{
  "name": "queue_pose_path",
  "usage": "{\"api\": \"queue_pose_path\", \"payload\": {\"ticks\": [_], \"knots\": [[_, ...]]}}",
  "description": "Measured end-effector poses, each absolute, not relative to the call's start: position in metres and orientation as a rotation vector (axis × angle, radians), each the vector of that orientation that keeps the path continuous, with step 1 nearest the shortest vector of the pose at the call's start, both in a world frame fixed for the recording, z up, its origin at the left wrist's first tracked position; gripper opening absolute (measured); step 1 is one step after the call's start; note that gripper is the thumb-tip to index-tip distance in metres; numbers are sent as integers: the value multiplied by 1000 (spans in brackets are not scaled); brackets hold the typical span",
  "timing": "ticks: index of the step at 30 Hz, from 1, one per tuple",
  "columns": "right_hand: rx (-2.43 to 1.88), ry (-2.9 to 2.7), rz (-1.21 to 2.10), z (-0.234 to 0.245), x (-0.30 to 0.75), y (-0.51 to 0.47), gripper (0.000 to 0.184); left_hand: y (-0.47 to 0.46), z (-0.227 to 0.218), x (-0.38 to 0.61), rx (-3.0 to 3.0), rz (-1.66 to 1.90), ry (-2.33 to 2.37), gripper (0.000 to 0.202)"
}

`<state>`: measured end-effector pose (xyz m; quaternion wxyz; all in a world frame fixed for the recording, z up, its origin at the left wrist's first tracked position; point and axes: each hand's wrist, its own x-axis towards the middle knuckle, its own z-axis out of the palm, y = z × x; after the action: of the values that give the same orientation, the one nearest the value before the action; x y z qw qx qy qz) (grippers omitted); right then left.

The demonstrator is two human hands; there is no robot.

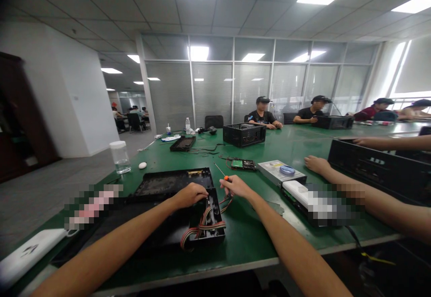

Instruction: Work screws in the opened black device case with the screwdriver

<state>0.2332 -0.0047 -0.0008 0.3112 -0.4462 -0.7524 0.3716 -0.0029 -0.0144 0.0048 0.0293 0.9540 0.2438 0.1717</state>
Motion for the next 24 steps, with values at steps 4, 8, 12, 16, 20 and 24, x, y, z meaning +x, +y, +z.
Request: {"api": "queue_pose_path", "payload": {"ticks": [4,8,12,16,20,24], "knots": [[-1238,-1917,979,0,239,-4,33,-14,4,-4,2942,524,717,21],[-1280,-1876,780,8,251,-1,50,-13,4,-5,2914,523,727,18],[-1067,-1739,653,22,259,2,42,-13,6,-4,2848,481,807,15],[-977,-1563,683,27,260,-3,34,-13,7,-3,2782,466,856,14],[-968,-1616,572,23,255,-9,30,-12,6,-2,2736,462,891,15],[-973,-1774,397,21,251,-11,23,-12,5,-1,2718,484,886,14]]}}
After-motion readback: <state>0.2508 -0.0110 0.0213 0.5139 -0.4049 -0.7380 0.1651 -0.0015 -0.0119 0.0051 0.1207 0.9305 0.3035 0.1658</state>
